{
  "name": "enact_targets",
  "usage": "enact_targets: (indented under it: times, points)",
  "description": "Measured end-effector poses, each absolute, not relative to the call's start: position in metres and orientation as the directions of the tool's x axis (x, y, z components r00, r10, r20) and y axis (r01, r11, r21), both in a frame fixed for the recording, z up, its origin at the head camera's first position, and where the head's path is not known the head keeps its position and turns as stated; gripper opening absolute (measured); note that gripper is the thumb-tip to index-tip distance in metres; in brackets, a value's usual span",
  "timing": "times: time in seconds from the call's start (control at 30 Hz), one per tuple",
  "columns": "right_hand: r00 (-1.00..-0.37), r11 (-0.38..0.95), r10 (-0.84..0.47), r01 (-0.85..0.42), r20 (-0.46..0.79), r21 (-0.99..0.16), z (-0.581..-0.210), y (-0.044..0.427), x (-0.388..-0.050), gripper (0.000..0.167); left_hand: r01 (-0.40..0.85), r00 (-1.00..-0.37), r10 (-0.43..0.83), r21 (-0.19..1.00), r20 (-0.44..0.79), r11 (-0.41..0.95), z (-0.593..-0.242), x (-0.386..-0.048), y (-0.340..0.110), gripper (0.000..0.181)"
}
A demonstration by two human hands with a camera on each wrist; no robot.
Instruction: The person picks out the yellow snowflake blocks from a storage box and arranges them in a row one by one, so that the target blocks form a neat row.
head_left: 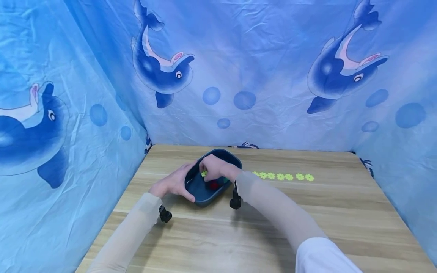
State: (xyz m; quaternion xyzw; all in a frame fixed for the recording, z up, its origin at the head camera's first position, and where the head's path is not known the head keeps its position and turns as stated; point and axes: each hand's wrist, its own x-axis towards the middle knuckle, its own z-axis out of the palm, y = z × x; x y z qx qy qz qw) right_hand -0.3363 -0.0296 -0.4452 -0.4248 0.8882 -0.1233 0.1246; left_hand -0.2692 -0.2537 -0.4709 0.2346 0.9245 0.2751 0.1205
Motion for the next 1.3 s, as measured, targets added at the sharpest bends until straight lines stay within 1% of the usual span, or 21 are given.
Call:
enact_targets:
  times: [0.2,0.4,0.63,0.7,0.9,1.17,1.3]
  points:
    - [-0.619,0.618,-0.777,-0.72,-0.11,-0.315,-0.431,-0.018,-0.342,0.028,0.396,-0.857,0.511,0.548,-0.068,0.737,-0.47,-0.269,-0.254,0.148]
    - [-0.632,0.623,-0.769,-0.707,-0.097,-0.334,-0.421,-0.004,-0.351,0.033,0.378,-0.867,0.493,0.55,-0.072,0.745,-0.47,-0.269,-0.255,0.148]
    - [-0.649,0.636,-0.757,-0.705,-0.076,-0.314,-0.411,0.017,-0.36,0.026,0.377,-0.867,0.494,0.56,-0.066,0.738,-0.471,-0.27,-0.254,0.149]
    - [-0.656,0.643,-0.75,-0.696,-0.081,-0.319,-0.41,0.023,-0.362,0.027,0.375,-0.867,0.493,0.562,-0.067,0.737,-0.471,-0.27,-0.253,0.149]
    - [-0.698,0.69,-0.709,-0.654,-0.105,-0.31,-0.408,0.041,-0.366,0.029,0.356,-0.876,0.475,0.56,-0.078,0.748,-0.47,-0.269,-0.253,0.151]
    - [-0.735,0.717,-0.672,-0.616,-0.09,-0.325,-0.41,0.071,-0.369,0.03,0.358,-0.877,0.475,0.552,-0.079,0.753,-0.472,-0.269,-0.254,0.153]
    - [-0.759,0.731,-0.647,-0.591,-0.07,-0.341,-0.412,0.088,-0.371,0.027,0.356,-0.877,0.475,0.558,-0.079,0.75,-0.471,-0.268,-0.253,0.153]
